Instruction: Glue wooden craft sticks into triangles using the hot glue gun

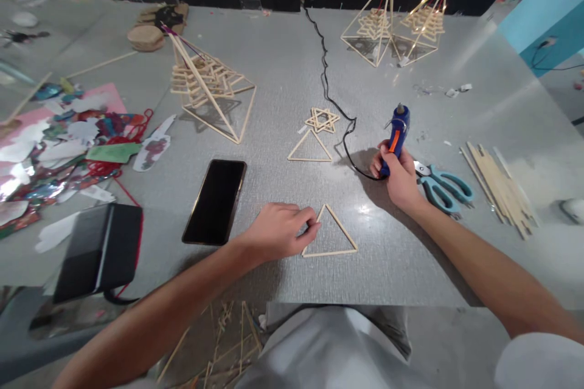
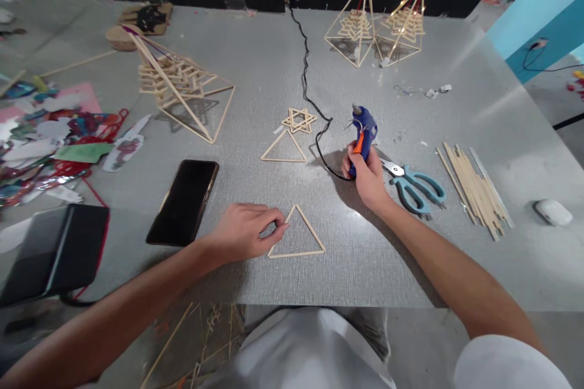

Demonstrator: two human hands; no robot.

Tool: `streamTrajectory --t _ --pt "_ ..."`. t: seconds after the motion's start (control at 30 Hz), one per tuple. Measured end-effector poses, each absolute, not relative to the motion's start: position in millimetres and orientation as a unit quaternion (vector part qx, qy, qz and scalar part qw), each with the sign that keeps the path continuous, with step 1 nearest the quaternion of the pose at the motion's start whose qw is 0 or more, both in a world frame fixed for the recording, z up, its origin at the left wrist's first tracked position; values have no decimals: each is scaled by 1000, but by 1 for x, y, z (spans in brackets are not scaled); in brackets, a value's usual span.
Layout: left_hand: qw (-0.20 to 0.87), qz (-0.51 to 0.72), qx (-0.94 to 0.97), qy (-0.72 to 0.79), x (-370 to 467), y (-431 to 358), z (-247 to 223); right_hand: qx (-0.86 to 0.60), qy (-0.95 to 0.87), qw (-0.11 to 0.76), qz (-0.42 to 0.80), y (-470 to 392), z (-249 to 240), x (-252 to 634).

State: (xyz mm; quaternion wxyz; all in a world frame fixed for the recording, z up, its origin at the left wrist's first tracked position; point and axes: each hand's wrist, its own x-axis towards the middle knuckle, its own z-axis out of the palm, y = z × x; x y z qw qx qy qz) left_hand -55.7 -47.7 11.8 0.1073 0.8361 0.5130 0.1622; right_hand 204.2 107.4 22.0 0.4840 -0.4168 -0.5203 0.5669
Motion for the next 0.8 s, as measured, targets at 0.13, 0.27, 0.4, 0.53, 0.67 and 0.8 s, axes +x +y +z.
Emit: streamTrajectory --t 0.13,0.27,0.4,0.53,0.67,0.8 --pt "109 156 835 515 -55 -48 12 -399 -532 491 563 105 22 208" --pt "107 153 835 518 -55 -47 11 -414 -538 487 549 105 26 208" --pt "101 155 836 517 -54 -47 10 -441 -541 491 521 120 43 213" --pt "103 151 841 509 -55 -47 10 -488 -588 455 457 144 75 233" --pt "97 151 843 507 -55 -48 10 -493 -605 388 490 161 100 254" --pt "82 170 847 496 -56 -48 10 -469 -607 311 561 160 96 253"
